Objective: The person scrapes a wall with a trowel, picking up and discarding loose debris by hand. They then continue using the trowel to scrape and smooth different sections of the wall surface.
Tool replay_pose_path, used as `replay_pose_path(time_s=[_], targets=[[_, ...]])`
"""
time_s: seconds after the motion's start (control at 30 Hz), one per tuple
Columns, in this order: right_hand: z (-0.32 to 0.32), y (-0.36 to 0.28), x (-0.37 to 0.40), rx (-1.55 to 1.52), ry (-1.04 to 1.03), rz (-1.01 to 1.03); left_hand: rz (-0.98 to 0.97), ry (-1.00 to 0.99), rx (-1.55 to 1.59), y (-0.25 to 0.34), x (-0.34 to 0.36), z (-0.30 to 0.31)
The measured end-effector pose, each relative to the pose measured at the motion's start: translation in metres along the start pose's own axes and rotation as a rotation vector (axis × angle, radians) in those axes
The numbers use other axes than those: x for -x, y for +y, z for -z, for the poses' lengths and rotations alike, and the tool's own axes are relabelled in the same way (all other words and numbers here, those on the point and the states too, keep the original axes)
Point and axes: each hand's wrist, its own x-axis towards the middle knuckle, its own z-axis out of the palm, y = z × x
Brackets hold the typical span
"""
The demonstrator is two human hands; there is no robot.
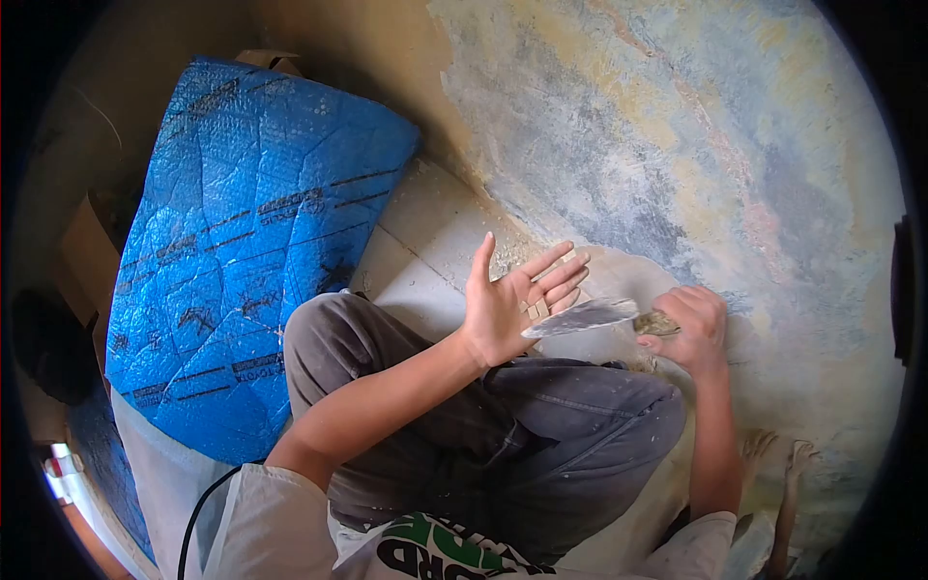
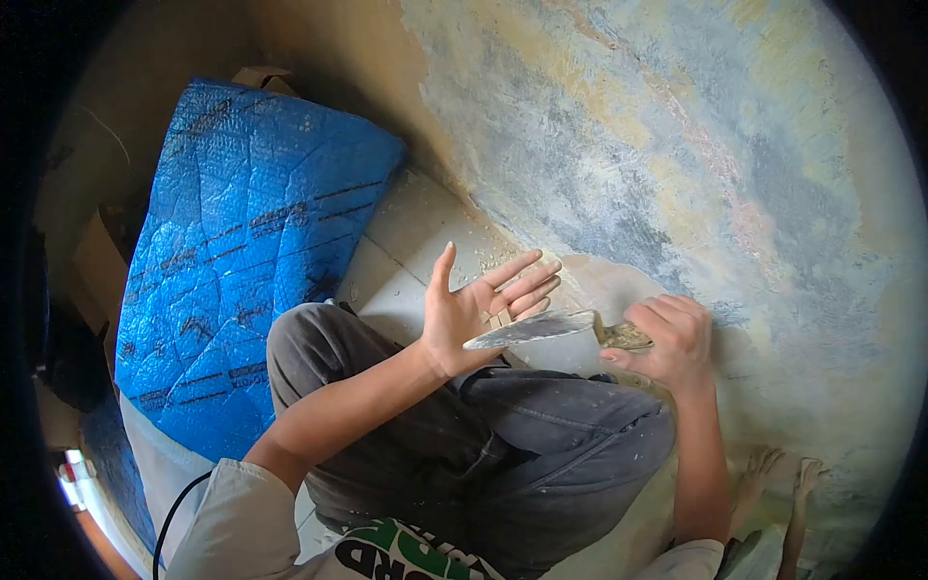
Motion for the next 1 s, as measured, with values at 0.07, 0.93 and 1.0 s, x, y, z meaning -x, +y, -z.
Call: replay_pose_path(time_s=[0.07, 0.93, 1.0], targets=[[-0.002, 0.000, 0.002, -0.052, 0.032, -0.016, -0.002, 0.007, -0.021, 0.000, 0.000, 0.001], [-0.031, 0.001, 0.026, 0.103, -0.170, -0.015, 0.038, 0.090, -0.068, -0.012, 0.008, 0.005], [-0.025, 0.004, 0.026, 0.106, -0.138, -0.013, 0.050, 0.057, -0.060, -0.011, 0.005, 0.004]])
